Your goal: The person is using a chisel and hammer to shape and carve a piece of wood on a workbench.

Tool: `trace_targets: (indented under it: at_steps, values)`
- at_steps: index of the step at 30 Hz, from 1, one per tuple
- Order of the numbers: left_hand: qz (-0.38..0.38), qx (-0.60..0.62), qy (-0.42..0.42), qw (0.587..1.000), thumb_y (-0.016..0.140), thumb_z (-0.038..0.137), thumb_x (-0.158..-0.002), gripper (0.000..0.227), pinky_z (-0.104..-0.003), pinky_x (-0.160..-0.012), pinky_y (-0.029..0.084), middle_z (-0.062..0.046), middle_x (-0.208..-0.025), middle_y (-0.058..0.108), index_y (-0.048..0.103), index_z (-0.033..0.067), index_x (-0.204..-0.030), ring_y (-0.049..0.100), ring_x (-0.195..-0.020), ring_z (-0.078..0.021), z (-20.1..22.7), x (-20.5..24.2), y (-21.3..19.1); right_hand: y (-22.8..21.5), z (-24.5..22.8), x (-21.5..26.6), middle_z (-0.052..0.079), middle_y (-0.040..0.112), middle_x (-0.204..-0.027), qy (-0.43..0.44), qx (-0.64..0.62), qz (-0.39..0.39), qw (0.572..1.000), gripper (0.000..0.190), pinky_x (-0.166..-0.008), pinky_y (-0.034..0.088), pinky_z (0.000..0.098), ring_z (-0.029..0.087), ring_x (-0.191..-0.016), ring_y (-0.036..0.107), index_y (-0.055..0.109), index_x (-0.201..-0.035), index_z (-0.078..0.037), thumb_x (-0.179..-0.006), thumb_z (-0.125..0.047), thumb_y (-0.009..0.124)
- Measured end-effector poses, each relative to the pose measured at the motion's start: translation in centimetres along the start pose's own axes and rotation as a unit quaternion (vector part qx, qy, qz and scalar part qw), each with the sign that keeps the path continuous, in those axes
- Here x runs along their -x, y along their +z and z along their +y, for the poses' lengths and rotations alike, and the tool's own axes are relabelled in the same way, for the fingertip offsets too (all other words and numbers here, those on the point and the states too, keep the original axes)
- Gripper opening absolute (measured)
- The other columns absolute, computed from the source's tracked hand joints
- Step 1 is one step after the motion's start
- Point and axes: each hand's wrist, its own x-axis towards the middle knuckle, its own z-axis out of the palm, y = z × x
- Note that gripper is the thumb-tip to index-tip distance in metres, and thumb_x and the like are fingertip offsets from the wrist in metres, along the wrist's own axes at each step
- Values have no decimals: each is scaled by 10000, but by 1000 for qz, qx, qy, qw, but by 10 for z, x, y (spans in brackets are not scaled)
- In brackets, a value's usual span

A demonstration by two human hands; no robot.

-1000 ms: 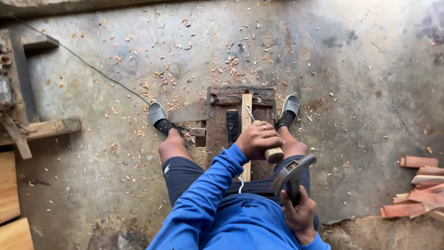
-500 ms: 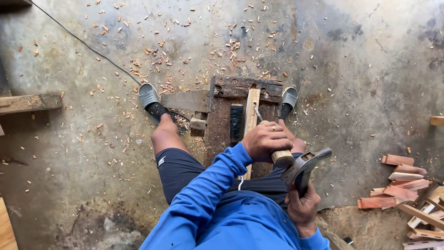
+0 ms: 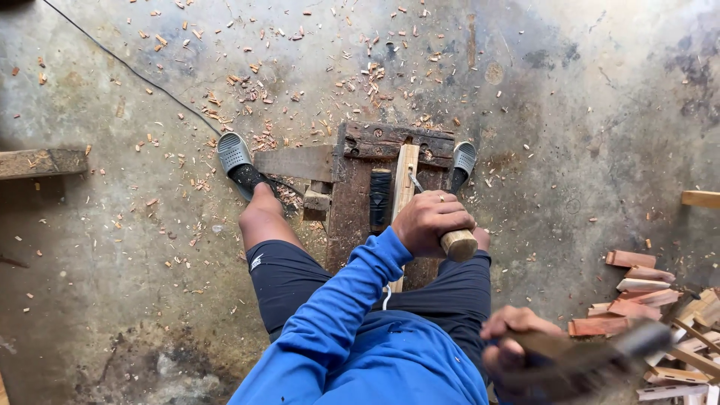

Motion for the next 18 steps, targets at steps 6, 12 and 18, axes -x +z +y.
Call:
trace_targets:
  at_steps: [6, 12, 18]
  values:
    - [-3, -4, 42, 999, 835, 246, -724, 288, -408, -740, 524, -32, -841, 638, 652, 131, -913, 664, -841, -261, -9, 1, -10, -3, 10, -9, 127, 576, -649, 134, 521, -144, 830, 287, -550, 471, 362, 214, -556, 601, 619, -959, -26, -908, -273, 755]
    - [-14, 12, 32, 999, 819, 219, -716, 288, -409, -750, 515, -22, -866, 648, 662, 124, -939, 661, -856, -252, -3, 7, -11, -22, 36, 16, 75, 626, -737, -87, -45, 9, 995, 483, -485, 544, 290, 153, -568, 660, 554, -1043, -111, -821, -460, 803]
    - [-36, -38, 27, 998, 844, 239, -803, 242, -402, -806, 522, -4, -877, 641, 660, 159, -937, 665, -899, -237, -15, 20, 1, -4, 18, -7, 178, 606, -690, 66, 532, -169, 827, 279, -515, 454, 415, 363, -600, 618, 615, -966, -61, -876, -258, 791]
